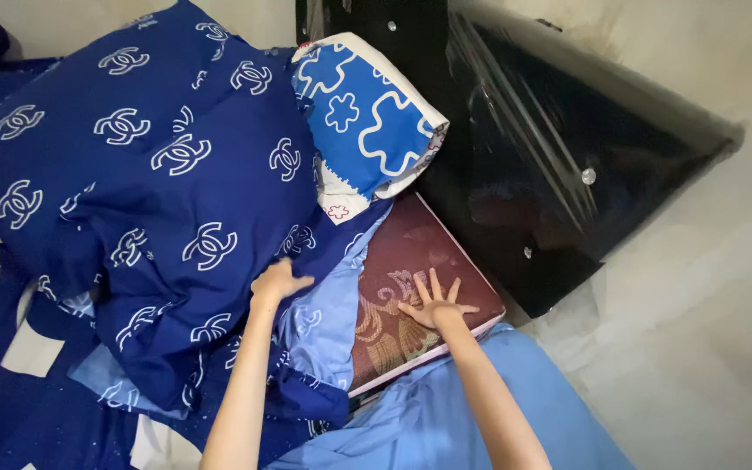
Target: Covering a mattress with a blue patterned bed sheet and arranging pillows.
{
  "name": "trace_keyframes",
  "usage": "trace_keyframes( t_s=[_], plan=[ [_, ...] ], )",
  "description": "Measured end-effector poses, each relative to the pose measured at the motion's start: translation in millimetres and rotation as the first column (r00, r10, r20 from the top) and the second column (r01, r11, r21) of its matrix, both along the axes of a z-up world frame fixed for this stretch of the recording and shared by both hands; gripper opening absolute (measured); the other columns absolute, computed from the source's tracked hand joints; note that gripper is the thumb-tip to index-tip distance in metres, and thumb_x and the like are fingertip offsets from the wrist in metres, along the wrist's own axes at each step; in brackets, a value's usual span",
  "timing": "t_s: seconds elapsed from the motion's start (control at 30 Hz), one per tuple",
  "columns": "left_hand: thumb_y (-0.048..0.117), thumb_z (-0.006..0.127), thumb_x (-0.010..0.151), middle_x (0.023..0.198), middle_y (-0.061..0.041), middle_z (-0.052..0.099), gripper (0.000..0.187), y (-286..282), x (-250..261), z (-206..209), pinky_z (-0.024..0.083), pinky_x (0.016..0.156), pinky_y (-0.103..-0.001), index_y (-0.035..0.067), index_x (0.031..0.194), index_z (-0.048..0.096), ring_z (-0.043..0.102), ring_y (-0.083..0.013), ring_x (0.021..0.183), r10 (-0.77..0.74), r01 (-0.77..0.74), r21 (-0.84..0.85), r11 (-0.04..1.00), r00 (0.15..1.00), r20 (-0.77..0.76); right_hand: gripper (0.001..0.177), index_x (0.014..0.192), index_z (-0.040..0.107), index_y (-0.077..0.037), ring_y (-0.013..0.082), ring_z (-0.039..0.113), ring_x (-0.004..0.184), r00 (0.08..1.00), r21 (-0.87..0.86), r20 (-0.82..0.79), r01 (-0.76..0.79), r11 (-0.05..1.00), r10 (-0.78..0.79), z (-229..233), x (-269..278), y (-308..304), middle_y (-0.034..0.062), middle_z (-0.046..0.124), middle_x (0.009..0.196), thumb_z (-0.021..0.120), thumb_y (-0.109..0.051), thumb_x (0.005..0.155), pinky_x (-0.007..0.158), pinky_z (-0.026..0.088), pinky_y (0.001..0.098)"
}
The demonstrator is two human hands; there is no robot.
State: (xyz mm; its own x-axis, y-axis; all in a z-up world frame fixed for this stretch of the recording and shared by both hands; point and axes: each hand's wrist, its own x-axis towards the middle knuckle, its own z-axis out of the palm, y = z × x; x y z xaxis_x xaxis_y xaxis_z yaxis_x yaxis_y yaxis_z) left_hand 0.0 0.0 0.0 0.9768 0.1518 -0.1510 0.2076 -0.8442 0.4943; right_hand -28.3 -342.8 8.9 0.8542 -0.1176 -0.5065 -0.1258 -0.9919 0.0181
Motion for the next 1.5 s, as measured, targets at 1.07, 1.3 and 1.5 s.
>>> trace_keyframes(
  t_s=[1.07,1.3,1.5],
  plan=[
    [0.026,0.067,0.090,0.157,0.002,0.042,0.063,-165,-73,-36,0.010,0.113,-0.073,0.016,0.150,0.049,0.020,-0.0299,0.151,-0.596,0.603,0.022,0.798,0.782,0.183,0.089,0.163,0.016,-0.033,0.0461,-0.026,0.157,0.993,-0.149,0.008,-0.115,0.982,0.118,-81,27,-31,-0.0072,-0.025,0.172,0.065,-0.042,0.089,0.101,0.012,0.0920],
    [0.014,0.076,0.075,0.157,0.000,0.042,0.073,-166,-72,-80,0.006,0.115,-0.074,0.009,0.145,0.053,0.021,-0.0307,0.153,-0.593,0.554,0.230,0.800,0.676,0.437,0.120,0.167,0.001,-0.011,0.0457,-0.015,0.151,0.960,-0.171,0.217,-0.139,0.975,0.175,-76,14,-33,0.0055,-0.004,0.170,0.078,-0.025,0.076,0.112,0.010,0.0787],
    [0.012,0.074,0.077,0.158,0.000,0.042,0.070,-166,-79,-70,0.005,0.115,-0.073,0.010,0.144,0.054,0.021,-0.0307,0.153,-0.580,0.555,0.206,0.806,0.674,0.457,0.062,0.152,0.043,-0.017,0.0394,0.037,0.147,0.713,0.145,0.676,-0.380,0.914,0.189,-82,27,-68,0.0104,0.049,0.158,0.056,-0.016,0.092,0.116,0.036,0.0538]
  ],
)
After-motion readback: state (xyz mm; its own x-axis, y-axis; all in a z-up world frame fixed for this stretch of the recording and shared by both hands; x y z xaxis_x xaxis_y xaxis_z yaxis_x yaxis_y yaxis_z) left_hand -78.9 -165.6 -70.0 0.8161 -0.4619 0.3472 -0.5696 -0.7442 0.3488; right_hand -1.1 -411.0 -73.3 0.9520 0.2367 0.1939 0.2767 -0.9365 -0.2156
